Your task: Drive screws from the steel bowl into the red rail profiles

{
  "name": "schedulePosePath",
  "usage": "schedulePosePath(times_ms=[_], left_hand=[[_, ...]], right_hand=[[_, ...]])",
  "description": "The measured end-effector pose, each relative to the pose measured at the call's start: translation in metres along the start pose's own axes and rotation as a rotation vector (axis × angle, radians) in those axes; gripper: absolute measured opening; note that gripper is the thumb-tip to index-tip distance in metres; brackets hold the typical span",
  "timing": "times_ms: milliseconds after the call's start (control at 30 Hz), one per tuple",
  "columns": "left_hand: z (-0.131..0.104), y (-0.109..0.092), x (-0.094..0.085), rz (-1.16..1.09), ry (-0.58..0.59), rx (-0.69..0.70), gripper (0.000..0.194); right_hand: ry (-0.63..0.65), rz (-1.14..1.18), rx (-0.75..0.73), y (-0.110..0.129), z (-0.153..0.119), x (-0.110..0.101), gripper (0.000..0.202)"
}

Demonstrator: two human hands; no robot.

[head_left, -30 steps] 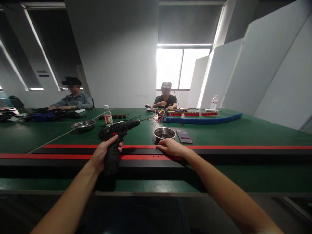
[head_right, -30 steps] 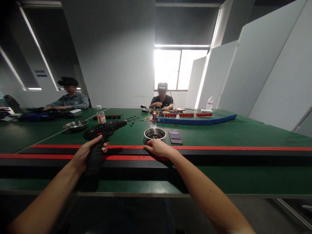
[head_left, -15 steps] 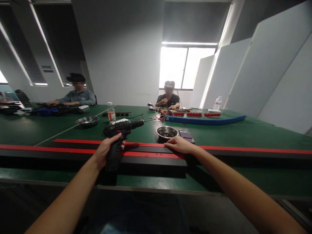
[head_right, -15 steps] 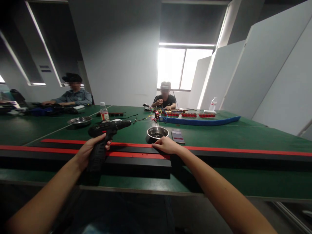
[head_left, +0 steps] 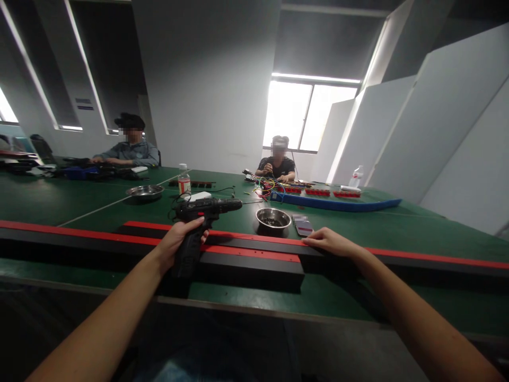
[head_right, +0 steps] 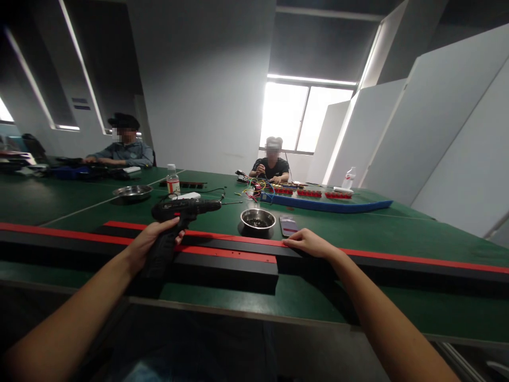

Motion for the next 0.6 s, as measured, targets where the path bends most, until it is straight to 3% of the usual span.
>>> schedulePosePath(times_ms=[100,200,333,467,600], left_hand=[[0.002,0.002,0.001,0.018,0.02,-0.008,0.022],[0.004,0.003,0.004,0.019,0.037,-0.029,0.022],[0.002,0.001,0.006,0.009,0.024,-0.034,0.021],[-0.002,-0.001,0.007,0.003,0.013,-0.023,0.02],[-0.004,-0.003,0.008,0.013,0.006,-0.036,0.018]], right_hand=[[0.037,-0.027,0.018,-0.004,0.004,-0.002,0.066],[-0.103,-0.059,0.012,0.005,0.02,-0.006,0.062],[-0.238,-0.138,-0.096,0.039,0.053,0.0,0.045],[-0.132,-0.293,-0.069,0.065,0.097,0.019,0.029],[0.014,-0.379,-0.024,0.07,0.133,0.036,0.017]])
Point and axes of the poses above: each hand's wrist, its own z-axis towards the middle knuckle, its own x-axis out of the palm, y = z × x, the point moved 4 cm from there along z, towards the middle knuckle, and after that the axes turned 5 degrees about -y, right-handed, at the moved point
